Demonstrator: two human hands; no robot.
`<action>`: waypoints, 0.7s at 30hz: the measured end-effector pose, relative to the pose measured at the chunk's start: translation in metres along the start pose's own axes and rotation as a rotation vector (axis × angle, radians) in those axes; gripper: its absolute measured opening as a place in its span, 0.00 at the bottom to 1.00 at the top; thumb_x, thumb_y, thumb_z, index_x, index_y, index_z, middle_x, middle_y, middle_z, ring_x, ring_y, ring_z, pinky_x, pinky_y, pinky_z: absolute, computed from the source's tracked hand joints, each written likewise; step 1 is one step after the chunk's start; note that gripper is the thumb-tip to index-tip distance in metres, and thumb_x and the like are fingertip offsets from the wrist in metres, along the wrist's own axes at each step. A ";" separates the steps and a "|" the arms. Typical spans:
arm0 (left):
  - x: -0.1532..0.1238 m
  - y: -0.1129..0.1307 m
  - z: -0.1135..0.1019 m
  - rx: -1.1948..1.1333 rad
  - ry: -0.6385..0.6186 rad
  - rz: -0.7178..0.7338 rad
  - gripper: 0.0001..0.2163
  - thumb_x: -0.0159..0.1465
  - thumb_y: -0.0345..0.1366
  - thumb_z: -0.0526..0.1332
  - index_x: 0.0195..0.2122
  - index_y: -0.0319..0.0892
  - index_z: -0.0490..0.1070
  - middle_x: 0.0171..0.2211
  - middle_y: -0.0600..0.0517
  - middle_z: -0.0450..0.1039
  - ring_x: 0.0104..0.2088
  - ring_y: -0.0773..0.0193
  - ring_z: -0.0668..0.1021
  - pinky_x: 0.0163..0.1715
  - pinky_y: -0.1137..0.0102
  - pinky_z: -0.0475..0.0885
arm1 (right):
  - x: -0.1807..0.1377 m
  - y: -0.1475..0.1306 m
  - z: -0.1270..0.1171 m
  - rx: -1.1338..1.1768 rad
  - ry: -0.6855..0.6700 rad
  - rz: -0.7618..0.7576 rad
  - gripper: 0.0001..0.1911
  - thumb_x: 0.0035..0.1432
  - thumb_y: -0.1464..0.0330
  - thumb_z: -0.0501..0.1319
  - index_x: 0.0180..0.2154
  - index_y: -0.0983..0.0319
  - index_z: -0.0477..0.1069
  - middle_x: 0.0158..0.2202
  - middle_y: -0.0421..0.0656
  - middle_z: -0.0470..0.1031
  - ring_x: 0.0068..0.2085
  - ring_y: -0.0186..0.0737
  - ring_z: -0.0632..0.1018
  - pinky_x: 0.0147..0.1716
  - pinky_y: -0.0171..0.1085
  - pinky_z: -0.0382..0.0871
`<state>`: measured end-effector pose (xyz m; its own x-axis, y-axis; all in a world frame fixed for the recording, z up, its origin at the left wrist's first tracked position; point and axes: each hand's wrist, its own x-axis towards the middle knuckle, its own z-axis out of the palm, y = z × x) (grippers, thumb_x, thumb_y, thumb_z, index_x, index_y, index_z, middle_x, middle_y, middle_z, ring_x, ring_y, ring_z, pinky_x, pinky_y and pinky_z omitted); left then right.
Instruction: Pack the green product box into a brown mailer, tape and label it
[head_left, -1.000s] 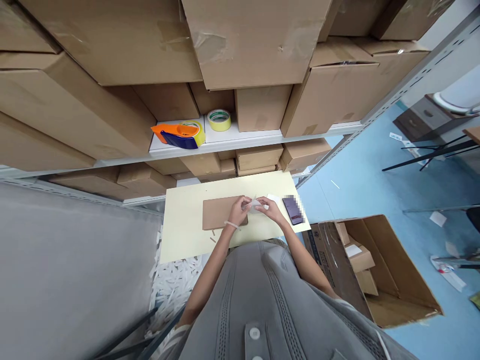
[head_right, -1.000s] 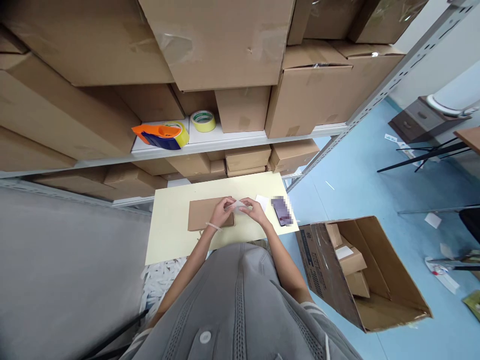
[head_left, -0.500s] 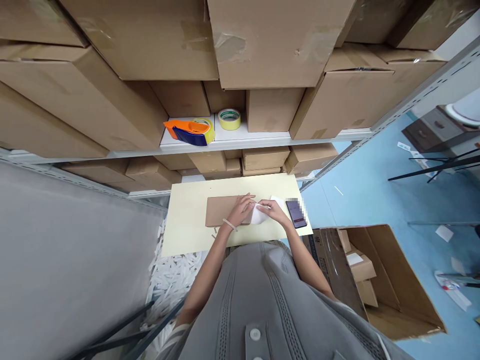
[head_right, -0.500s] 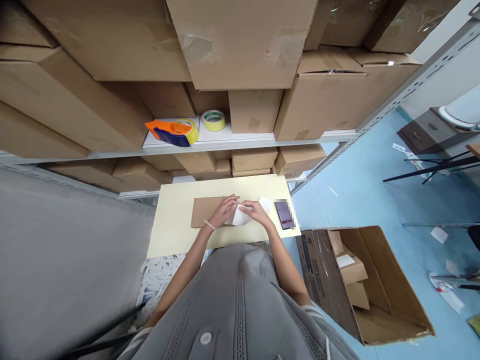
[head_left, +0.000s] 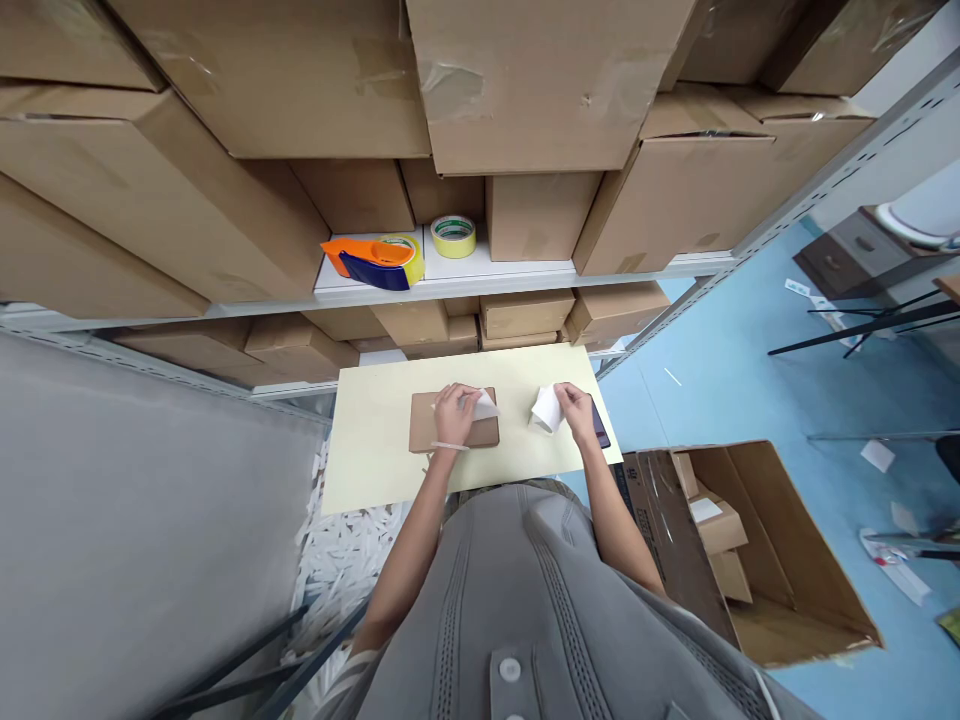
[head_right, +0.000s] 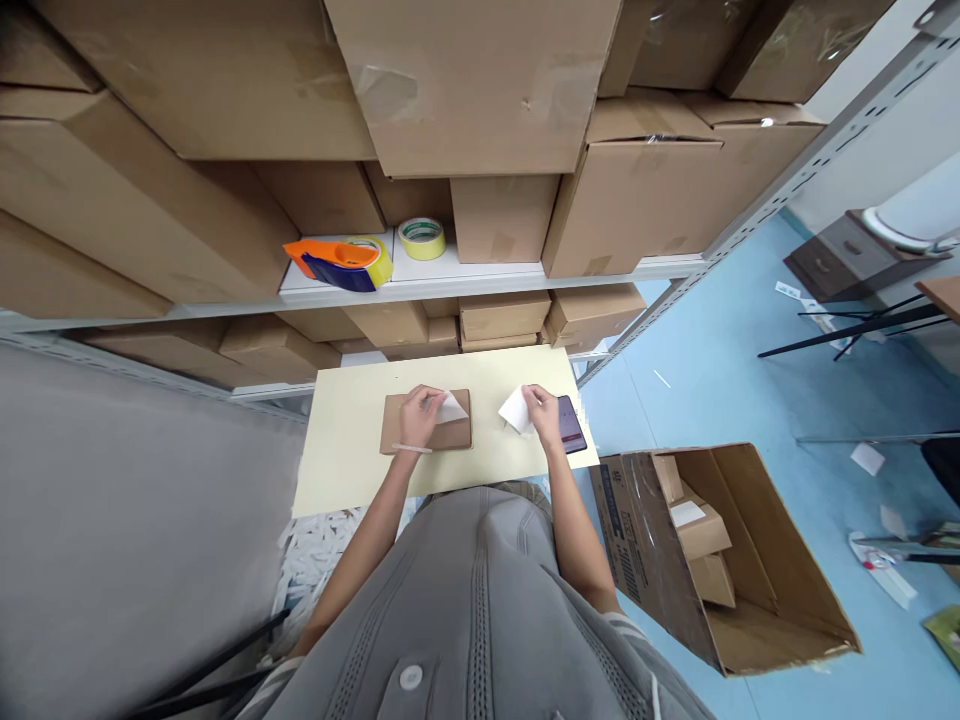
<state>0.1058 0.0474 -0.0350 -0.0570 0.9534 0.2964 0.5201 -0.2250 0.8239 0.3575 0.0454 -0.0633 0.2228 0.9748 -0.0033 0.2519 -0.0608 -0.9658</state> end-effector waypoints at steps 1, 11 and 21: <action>0.002 -0.001 -0.006 -0.022 0.027 -0.012 0.09 0.64 0.39 0.58 0.28 0.44 0.70 0.29 0.52 0.74 0.35 0.61 0.76 0.43 0.63 0.70 | 0.000 0.001 -0.004 -0.035 0.048 -0.025 0.21 0.56 0.52 0.56 0.34 0.63 0.73 0.32 0.45 0.76 0.35 0.43 0.75 0.35 0.38 0.68; 0.005 0.048 -0.034 -0.039 0.265 0.281 0.07 0.65 0.33 0.57 0.29 0.46 0.70 0.30 0.57 0.76 0.36 0.65 0.79 0.63 0.49 0.56 | -0.029 -0.087 0.026 0.011 -0.184 -0.132 0.19 0.59 0.53 0.57 0.33 0.61 0.75 0.34 0.46 0.78 0.39 0.43 0.77 0.45 0.42 0.68; -0.005 0.079 -0.070 0.213 0.259 0.604 0.08 0.66 0.30 0.57 0.31 0.47 0.72 0.37 0.56 0.80 0.42 0.63 0.81 0.65 0.45 0.49 | -0.059 -0.167 0.069 0.297 -0.421 -0.156 0.14 0.54 0.56 0.65 0.39 0.57 0.76 0.36 0.40 0.78 0.41 0.40 0.76 0.46 0.38 0.68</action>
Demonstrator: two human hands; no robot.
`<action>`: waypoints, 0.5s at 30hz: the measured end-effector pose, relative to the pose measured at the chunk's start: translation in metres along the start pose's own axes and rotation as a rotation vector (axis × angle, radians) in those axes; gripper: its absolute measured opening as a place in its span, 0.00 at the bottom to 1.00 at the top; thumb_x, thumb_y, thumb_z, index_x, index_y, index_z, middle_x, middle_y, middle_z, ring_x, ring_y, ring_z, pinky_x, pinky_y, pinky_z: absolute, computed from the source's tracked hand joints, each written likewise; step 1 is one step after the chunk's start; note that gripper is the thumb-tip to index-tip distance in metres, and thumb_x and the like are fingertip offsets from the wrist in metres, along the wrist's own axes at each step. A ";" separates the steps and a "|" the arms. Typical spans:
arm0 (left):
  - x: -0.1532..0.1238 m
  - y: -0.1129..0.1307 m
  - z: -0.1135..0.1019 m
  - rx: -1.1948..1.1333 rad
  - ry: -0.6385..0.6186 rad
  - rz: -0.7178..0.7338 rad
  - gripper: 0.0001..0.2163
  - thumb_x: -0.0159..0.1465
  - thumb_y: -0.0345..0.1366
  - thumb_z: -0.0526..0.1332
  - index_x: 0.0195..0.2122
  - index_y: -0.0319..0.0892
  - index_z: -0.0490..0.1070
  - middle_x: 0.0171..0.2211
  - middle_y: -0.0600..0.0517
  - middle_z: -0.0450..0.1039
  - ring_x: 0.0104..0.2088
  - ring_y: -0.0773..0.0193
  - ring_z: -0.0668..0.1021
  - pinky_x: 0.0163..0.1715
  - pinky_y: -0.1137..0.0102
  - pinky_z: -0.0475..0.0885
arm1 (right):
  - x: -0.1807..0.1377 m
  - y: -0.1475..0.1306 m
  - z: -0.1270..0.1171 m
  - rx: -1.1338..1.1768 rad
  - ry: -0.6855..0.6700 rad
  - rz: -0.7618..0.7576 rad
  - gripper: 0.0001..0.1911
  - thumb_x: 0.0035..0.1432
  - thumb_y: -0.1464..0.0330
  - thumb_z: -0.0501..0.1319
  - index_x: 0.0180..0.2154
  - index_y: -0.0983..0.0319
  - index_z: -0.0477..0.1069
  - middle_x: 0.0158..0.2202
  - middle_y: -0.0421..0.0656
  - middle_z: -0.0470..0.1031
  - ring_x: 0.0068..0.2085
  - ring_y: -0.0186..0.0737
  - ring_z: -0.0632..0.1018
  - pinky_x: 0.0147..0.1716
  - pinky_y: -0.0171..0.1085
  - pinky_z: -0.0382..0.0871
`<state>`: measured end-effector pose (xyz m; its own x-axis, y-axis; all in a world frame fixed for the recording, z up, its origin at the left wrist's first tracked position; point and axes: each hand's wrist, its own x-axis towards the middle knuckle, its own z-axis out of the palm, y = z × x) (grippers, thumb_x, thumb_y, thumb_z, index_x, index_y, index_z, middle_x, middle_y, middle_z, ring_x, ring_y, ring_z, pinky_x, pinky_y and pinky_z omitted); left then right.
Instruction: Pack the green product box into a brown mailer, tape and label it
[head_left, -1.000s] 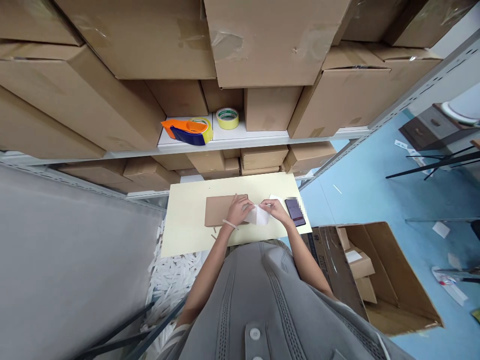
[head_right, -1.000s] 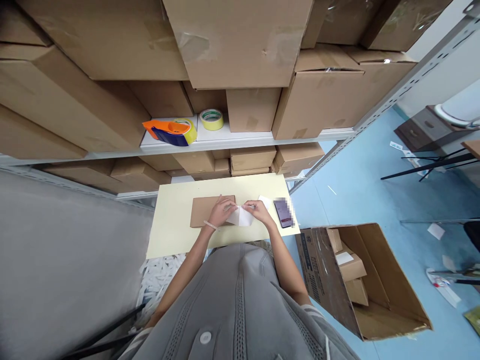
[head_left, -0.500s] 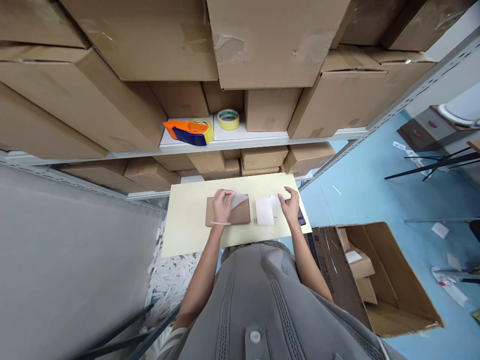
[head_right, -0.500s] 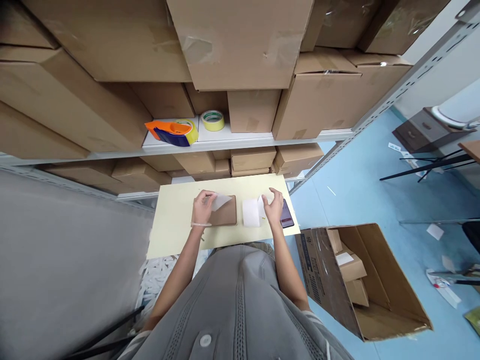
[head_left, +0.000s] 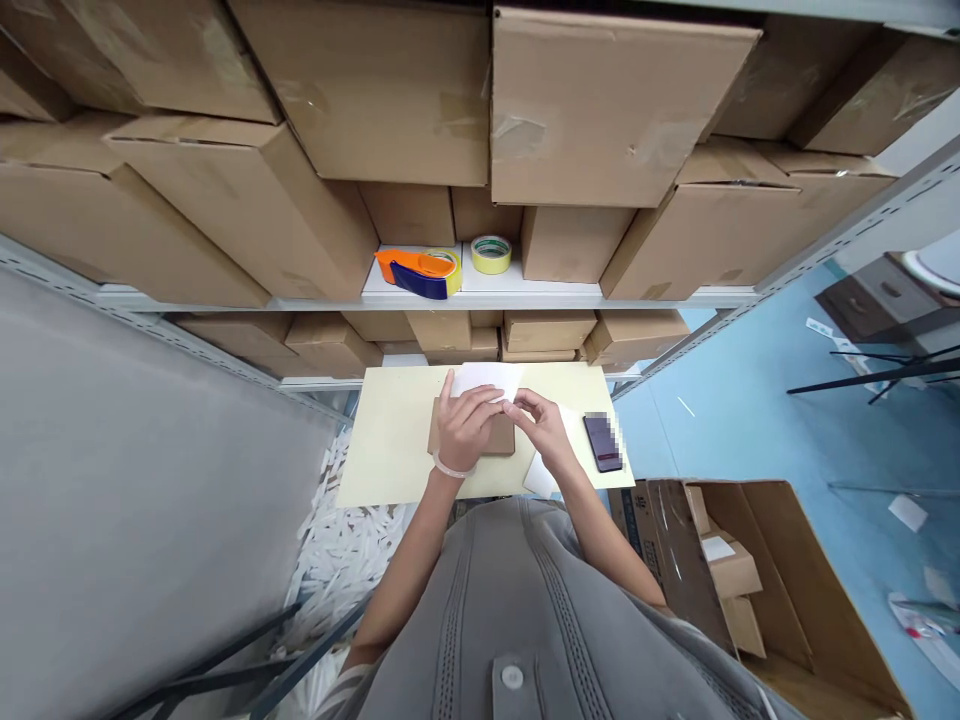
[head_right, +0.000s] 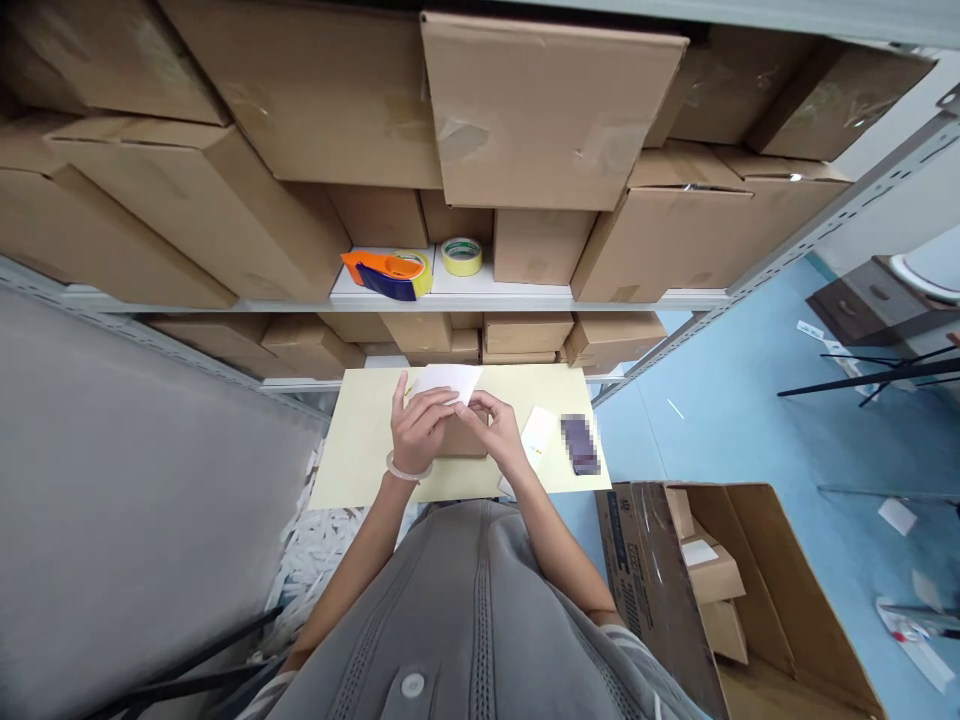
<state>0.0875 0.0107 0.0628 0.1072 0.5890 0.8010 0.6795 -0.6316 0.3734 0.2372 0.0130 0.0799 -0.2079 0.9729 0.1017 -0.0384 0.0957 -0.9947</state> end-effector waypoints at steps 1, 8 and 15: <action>0.000 -0.001 -0.004 0.010 -0.004 -0.011 0.07 0.66 0.30 0.57 0.33 0.47 0.73 0.38 0.55 0.80 0.42 0.63 0.81 0.65 0.45 0.48 | 0.000 -0.001 0.002 0.003 -0.008 -0.011 0.14 0.55 0.57 0.65 0.39 0.57 0.77 0.37 0.41 0.78 0.42 0.41 0.76 0.47 0.38 0.67; 0.004 -0.002 -0.031 -0.048 -0.014 -0.101 0.07 0.67 0.33 0.57 0.38 0.49 0.74 0.38 0.56 0.80 0.39 0.66 0.81 0.66 0.46 0.47 | 0.002 -0.005 0.020 0.047 0.023 -0.024 0.10 0.54 0.59 0.66 0.34 0.58 0.78 0.32 0.41 0.79 0.38 0.41 0.77 0.45 0.40 0.68; 0.015 0.000 -0.049 -0.208 0.051 -0.259 0.05 0.66 0.33 0.58 0.36 0.47 0.74 0.33 0.57 0.79 0.34 0.67 0.80 0.65 0.48 0.53 | 0.008 -0.018 0.039 0.064 0.026 -0.049 0.10 0.54 0.59 0.66 0.32 0.58 0.77 0.30 0.41 0.78 0.36 0.40 0.76 0.41 0.39 0.70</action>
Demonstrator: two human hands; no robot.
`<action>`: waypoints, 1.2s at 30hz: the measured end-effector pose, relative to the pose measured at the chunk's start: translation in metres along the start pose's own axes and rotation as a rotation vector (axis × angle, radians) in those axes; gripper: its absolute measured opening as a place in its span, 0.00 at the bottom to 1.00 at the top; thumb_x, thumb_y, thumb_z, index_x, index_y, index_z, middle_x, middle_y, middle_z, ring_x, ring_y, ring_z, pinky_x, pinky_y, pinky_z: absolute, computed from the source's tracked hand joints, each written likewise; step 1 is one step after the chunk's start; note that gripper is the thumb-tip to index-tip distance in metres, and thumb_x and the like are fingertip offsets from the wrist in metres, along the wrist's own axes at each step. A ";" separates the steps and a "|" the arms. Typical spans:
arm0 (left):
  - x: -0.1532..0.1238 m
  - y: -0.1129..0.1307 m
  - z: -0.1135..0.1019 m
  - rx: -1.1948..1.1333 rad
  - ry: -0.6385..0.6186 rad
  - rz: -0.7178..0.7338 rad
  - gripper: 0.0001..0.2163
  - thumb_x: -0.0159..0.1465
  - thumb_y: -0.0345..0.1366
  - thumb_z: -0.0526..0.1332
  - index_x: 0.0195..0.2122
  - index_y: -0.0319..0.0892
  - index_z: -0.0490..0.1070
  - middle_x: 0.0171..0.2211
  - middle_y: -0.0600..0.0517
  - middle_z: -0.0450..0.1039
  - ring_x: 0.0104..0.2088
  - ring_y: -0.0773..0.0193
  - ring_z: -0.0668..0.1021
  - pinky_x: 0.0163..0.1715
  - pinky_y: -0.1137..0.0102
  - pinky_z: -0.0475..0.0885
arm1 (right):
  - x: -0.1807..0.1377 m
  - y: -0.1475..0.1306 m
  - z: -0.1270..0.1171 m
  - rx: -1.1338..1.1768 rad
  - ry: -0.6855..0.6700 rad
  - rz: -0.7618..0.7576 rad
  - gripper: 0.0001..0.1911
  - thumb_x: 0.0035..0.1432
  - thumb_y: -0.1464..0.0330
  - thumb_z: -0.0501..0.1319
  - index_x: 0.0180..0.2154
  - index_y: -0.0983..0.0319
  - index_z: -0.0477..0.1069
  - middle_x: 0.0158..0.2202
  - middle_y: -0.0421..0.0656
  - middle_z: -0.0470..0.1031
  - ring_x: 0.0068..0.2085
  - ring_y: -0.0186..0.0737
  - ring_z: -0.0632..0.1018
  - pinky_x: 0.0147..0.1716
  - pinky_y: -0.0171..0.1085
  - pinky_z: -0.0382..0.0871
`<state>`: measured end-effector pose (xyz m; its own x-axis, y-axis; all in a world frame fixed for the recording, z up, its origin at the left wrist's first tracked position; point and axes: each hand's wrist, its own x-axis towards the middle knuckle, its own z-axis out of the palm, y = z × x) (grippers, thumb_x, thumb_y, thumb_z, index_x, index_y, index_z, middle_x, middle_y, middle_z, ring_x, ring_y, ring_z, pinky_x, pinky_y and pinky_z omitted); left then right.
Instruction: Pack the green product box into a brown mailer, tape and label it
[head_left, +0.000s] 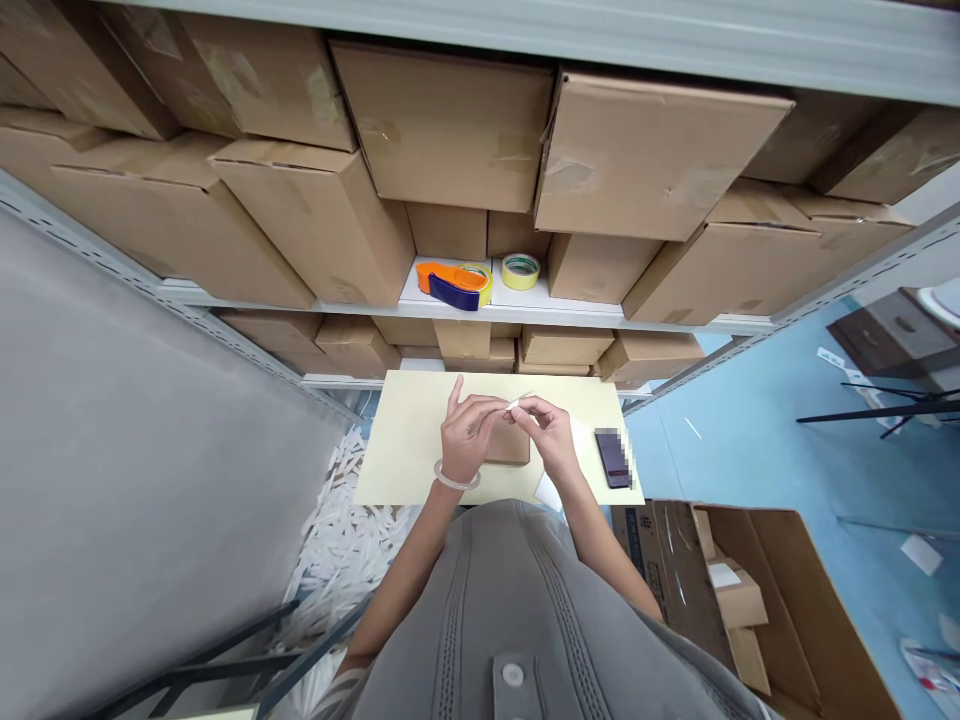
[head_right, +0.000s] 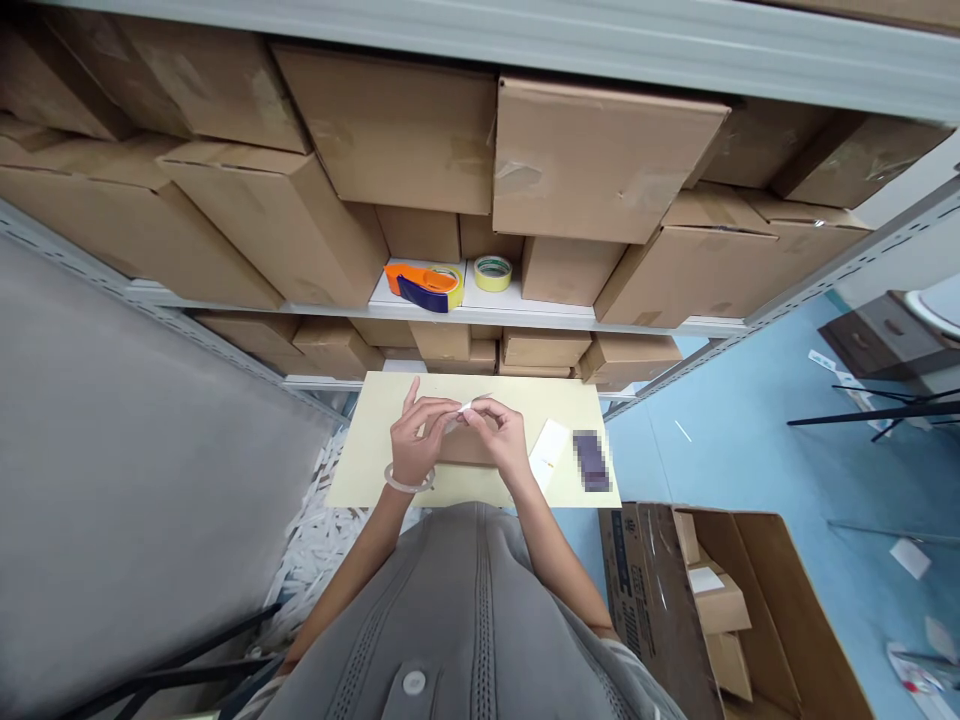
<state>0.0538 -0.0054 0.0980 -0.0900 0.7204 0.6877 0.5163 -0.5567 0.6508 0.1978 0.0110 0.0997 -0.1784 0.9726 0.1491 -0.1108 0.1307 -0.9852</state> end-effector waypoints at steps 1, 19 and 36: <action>0.001 0.001 -0.001 -0.013 0.000 -0.020 0.05 0.66 0.34 0.58 0.36 0.47 0.74 0.32 0.57 0.79 0.34 0.67 0.80 0.65 0.48 0.54 | 0.000 -0.002 0.002 -0.004 -0.006 -0.004 0.10 0.55 0.59 0.65 0.33 0.58 0.77 0.30 0.42 0.78 0.36 0.40 0.76 0.41 0.39 0.70; 0.001 -0.016 -0.025 0.057 -0.009 -0.013 0.08 0.67 0.32 0.55 0.36 0.47 0.74 0.31 0.58 0.78 0.34 0.68 0.79 0.64 0.51 0.57 | 0.006 -0.015 0.036 -0.209 0.012 -0.059 0.10 0.59 0.60 0.61 0.33 0.58 0.76 0.29 0.41 0.77 0.33 0.39 0.76 0.41 0.39 0.70; -0.004 -0.028 -0.035 0.108 0.008 -0.046 0.10 0.68 0.32 0.53 0.37 0.48 0.73 0.33 0.57 0.78 0.35 0.68 0.80 0.65 0.51 0.54 | 0.013 -0.017 0.049 -0.297 -0.055 -0.043 0.12 0.59 0.58 0.60 0.35 0.58 0.77 0.31 0.42 0.79 0.34 0.40 0.77 0.42 0.40 0.70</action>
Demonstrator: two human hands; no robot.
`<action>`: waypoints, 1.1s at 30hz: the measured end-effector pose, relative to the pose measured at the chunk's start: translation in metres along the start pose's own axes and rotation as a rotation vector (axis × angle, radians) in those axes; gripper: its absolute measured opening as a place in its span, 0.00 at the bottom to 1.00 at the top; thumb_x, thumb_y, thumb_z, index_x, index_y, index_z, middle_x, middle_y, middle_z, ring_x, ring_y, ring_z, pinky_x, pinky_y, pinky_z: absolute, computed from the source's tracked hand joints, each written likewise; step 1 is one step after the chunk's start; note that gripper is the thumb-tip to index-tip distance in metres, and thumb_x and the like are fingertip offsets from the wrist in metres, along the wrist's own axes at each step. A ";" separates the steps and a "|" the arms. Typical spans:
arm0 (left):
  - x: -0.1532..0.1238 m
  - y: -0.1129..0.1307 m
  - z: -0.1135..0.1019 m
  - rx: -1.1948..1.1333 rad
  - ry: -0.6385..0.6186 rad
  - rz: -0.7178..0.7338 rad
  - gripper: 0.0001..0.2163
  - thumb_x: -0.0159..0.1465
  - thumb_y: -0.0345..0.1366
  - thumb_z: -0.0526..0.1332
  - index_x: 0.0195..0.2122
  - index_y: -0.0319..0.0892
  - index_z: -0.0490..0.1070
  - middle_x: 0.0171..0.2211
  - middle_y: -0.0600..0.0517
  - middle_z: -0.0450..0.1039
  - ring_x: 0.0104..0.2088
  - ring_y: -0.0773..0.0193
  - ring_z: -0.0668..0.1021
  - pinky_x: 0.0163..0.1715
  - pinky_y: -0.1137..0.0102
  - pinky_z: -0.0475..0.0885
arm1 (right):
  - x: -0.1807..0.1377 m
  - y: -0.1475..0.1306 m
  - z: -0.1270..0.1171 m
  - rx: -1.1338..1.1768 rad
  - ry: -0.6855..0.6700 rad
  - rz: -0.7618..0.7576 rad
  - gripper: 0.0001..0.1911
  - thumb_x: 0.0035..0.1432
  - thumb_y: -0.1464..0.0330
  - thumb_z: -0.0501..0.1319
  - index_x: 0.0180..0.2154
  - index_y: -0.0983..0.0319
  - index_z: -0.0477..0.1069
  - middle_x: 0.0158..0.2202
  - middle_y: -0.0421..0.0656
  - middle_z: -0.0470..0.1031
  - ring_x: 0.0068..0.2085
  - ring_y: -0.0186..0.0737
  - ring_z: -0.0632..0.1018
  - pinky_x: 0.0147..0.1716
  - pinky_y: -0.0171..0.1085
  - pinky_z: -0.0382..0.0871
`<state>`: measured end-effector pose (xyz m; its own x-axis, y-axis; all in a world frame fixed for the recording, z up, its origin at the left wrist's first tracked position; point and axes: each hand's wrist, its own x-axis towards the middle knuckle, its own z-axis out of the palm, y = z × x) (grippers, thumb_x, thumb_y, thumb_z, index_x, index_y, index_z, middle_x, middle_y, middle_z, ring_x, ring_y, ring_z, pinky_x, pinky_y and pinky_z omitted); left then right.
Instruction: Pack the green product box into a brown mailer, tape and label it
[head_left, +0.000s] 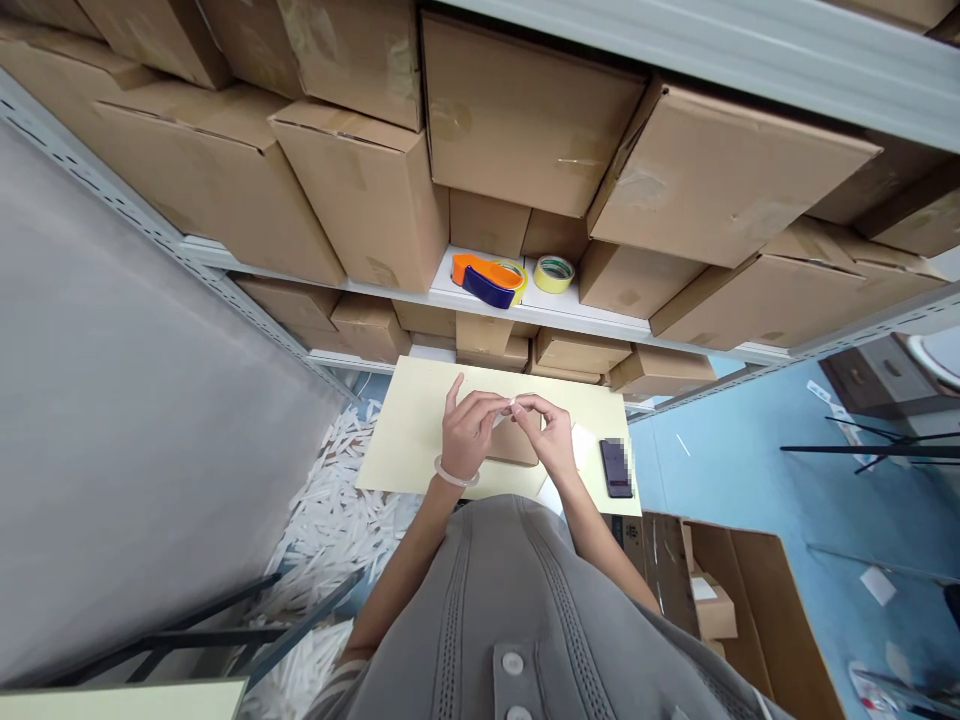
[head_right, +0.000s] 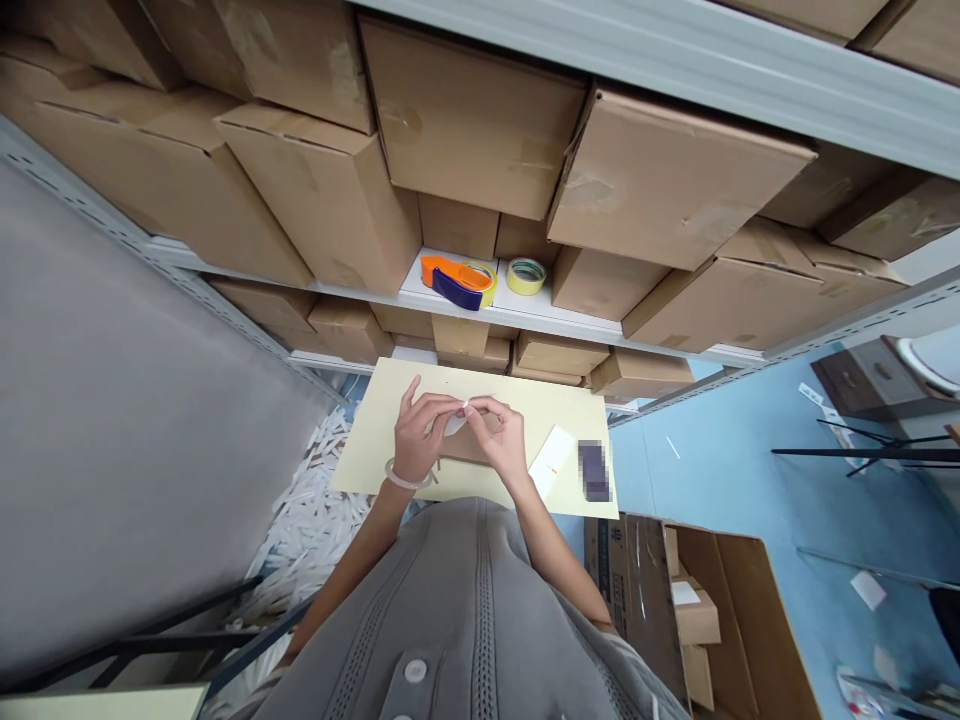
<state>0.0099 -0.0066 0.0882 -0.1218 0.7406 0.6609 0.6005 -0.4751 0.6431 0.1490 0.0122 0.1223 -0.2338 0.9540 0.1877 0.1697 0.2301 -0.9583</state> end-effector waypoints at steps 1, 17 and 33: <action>0.000 0.000 0.000 0.004 0.000 -0.005 0.10 0.68 0.32 0.53 0.37 0.48 0.73 0.33 0.57 0.78 0.35 0.68 0.80 0.65 0.51 0.54 | 0.000 0.000 0.000 -0.003 -0.001 -0.001 0.12 0.59 0.58 0.60 0.35 0.58 0.77 0.31 0.42 0.79 0.34 0.40 0.77 0.42 0.40 0.70; -0.006 0.003 -0.010 0.088 -0.048 0.041 0.10 0.69 0.31 0.52 0.40 0.49 0.73 0.36 0.56 0.78 0.37 0.69 0.79 0.65 0.50 0.52 | -0.002 0.005 0.003 0.046 -0.033 0.037 0.12 0.58 0.57 0.61 0.34 0.58 0.77 0.30 0.41 0.79 0.34 0.41 0.78 0.42 0.40 0.71; 0.002 0.021 -0.022 0.064 0.045 -0.091 0.04 0.67 0.34 0.57 0.35 0.46 0.70 0.32 0.57 0.77 0.35 0.66 0.79 0.64 0.53 0.54 | 0.000 -0.008 0.015 -0.302 0.028 -0.235 0.09 0.62 0.64 0.57 0.32 0.56 0.74 0.30 0.40 0.77 0.36 0.42 0.74 0.45 0.42 0.63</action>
<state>0.0048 -0.0255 0.1116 -0.2126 0.7563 0.6187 0.6341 -0.3749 0.6763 0.1335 0.0071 0.1271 -0.2744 0.8723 0.4047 0.3902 0.4856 -0.7822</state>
